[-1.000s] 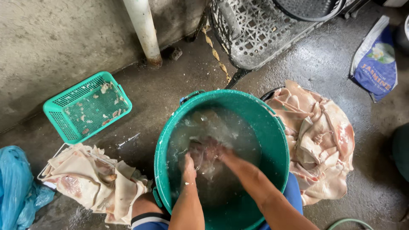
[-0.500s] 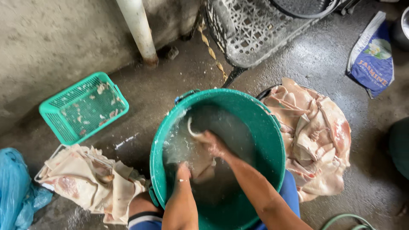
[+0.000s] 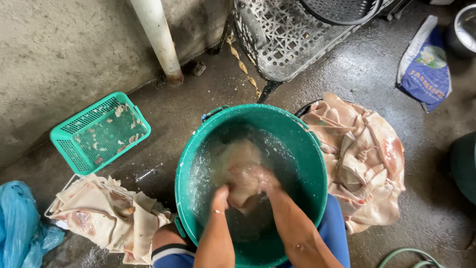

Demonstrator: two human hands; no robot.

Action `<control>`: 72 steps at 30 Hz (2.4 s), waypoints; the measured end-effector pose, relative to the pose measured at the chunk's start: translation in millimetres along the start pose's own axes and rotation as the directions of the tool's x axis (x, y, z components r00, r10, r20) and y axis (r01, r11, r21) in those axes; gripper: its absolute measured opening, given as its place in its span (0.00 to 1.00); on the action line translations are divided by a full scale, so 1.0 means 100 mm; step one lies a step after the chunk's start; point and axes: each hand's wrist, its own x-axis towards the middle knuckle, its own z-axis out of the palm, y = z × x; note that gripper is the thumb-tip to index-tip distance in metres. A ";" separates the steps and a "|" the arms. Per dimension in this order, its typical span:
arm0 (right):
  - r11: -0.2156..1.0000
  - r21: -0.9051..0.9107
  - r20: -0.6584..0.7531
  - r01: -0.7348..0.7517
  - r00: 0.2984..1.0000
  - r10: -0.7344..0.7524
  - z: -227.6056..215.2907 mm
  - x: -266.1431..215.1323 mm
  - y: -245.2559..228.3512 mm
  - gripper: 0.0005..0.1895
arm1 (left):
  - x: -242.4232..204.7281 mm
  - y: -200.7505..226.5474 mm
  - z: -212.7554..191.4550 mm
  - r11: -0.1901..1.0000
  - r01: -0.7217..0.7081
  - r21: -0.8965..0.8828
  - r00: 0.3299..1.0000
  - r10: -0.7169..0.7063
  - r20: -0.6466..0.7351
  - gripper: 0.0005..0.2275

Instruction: The person washes raw animal skins in a bucket of water by hand, moving pieces one at a time from a pile on the floor into the bucket and then to a separate basin.

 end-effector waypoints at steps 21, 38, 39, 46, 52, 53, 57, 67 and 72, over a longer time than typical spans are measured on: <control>0.781 0.380 -0.177 0.495 0.868 -0.463 -0.38 -1.49 -1.55 0.31 | -1.32 1.35 -0.20 0.907 -0.193 -0.375 0.941 0.279 0.191 0.24; 0.963 0.137 -0.177 -0.234 0.950 0.256 0.01 -0.26 0.58 0.36 | 0.15 -0.30 -0.19 0.904 0.130 -0.408 0.988 -0.084 0.128 0.21; 0.979 0.096 -0.190 -0.180 0.962 0.196 -0.03 -0.26 0.37 0.36 | 0.21 -0.19 -0.14 0.884 0.127 -0.450 0.983 -0.052 0.176 0.20; 0.938 -0.252 -0.166 0.237 0.945 -0.283 -0.06 -1.02 -1.52 0.33 | 0.45 0.37 -0.10 0.838 0.189 -0.512 0.825 0.147 0.546 0.19; 0.904 0.037 -0.298 0.426 0.868 -0.397 0.06 -1.30 -1.54 0.40 | 0.44 0.25 -0.09 0.848 0.126 -0.515 0.926 0.085 0.367 0.19; 0.931 0.153 -0.321 0.330 0.908 -0.269 0.06 -1.15 -1.37 0.37 | 0.45 0.25 -0.11 0.876 0.084 -0.474 0.953 0.068 0.294 0.20; 0.836 0.546 -0.122 -0.052 0.983 0.141 0.10 -0.49 -0.35 0.32 | 0.36 0.02 -0.23 0.822 0.270 -0.502 0.957 -0.169 0.238 0.20; 0.989 0.121 -0.194 -0.089 0.975 0.111 0.30 -0.53 0.13 0.24 | 0.05 0.19 -0.28 0.926 -0.337 0.169 0.895 0.371 -0.248 0.21; 0.965 -0.220 -0.319 0.140 0.925 -0.207 0.02 -1.04 -0.92 0.19 | -0.38 0.91 -0.21 0.820 -0.555 -0.137 0.832 0.551 -0.067 0.24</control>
